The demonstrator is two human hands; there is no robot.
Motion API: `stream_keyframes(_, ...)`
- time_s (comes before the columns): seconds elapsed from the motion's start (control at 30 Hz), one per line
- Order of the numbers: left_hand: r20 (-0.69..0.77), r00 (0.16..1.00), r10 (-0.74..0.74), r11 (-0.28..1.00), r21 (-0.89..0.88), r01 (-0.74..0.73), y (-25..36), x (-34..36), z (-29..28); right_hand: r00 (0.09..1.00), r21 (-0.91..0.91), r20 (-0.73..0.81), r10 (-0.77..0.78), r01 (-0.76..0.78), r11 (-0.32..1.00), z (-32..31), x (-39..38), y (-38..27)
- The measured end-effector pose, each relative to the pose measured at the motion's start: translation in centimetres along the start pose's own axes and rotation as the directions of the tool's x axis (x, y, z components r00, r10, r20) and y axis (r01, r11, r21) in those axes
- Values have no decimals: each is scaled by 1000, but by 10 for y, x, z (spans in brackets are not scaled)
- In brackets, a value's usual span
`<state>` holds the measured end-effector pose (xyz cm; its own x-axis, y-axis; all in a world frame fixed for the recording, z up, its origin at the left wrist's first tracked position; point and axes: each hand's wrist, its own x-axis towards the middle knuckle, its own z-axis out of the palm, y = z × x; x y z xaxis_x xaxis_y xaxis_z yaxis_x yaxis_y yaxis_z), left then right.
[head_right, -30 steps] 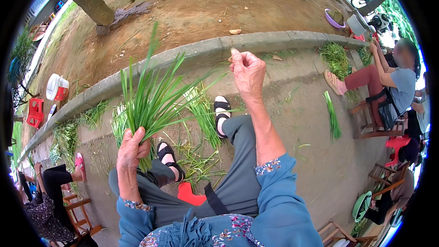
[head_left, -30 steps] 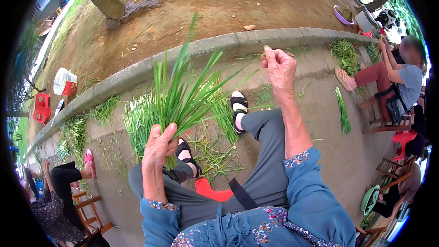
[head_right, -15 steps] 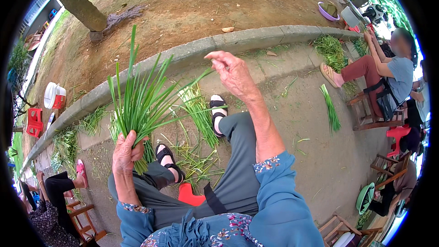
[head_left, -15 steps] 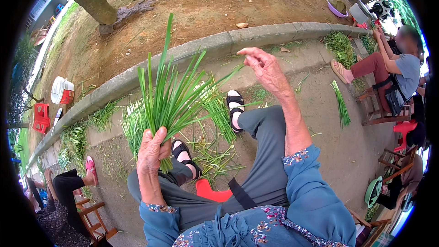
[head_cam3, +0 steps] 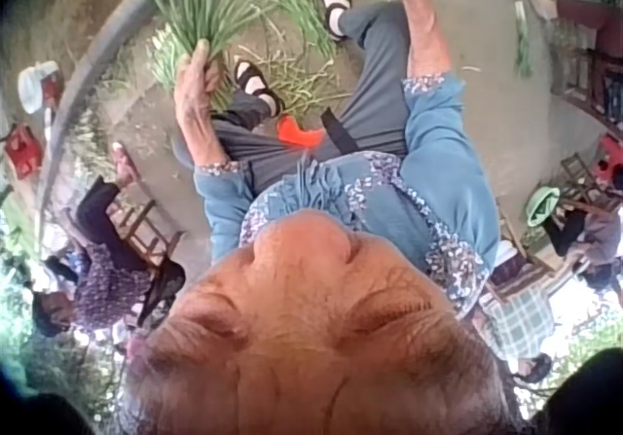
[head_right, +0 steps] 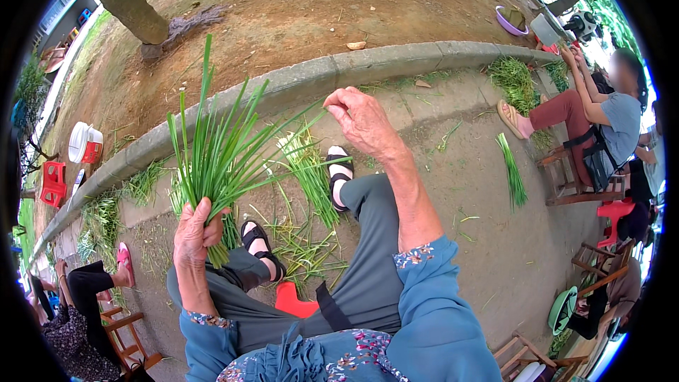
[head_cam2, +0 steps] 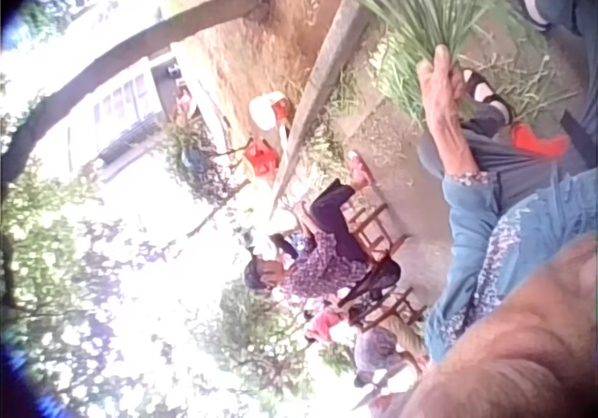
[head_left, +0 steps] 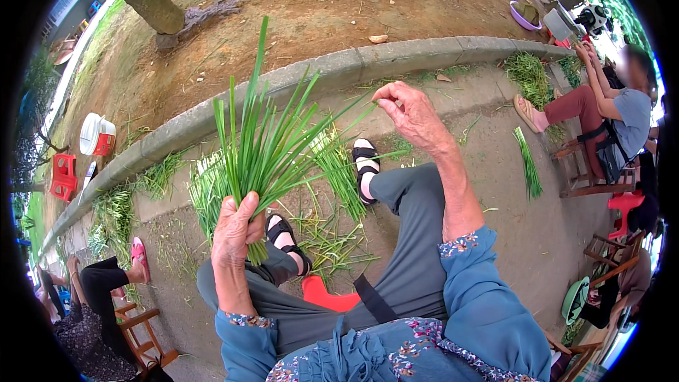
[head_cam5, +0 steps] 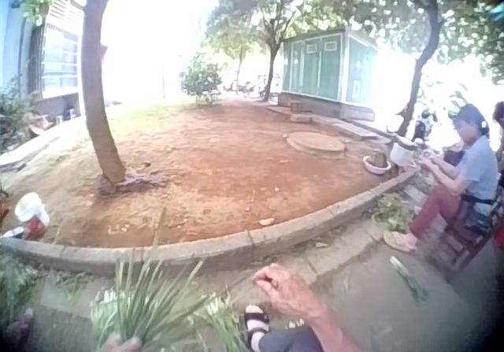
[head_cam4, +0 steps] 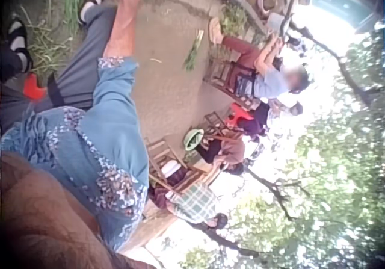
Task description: The person sorts bunches of green leaves by hand, removing damaged parts and placing the cleaned items into a pile.
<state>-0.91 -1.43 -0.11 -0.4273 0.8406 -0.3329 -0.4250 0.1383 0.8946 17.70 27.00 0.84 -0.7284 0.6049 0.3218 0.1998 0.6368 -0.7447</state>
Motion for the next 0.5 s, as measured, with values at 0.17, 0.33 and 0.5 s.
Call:
stream_keyframes(0.17,-10,1000,-10,999,-37,10,2,-2,0,999,-67,38,17,-15,998,1,0,-4)
stream_keyframes(0.33,-2,1000,-10,999,-46,10,0,0,-1,996,-241,-79,-29,9,971,15,-3,3)
stream_keyframes(0.5,-24,1000,11,1000,-21,-12,0,0,5,948,-247,-313,53,-136,959,40,3,0)
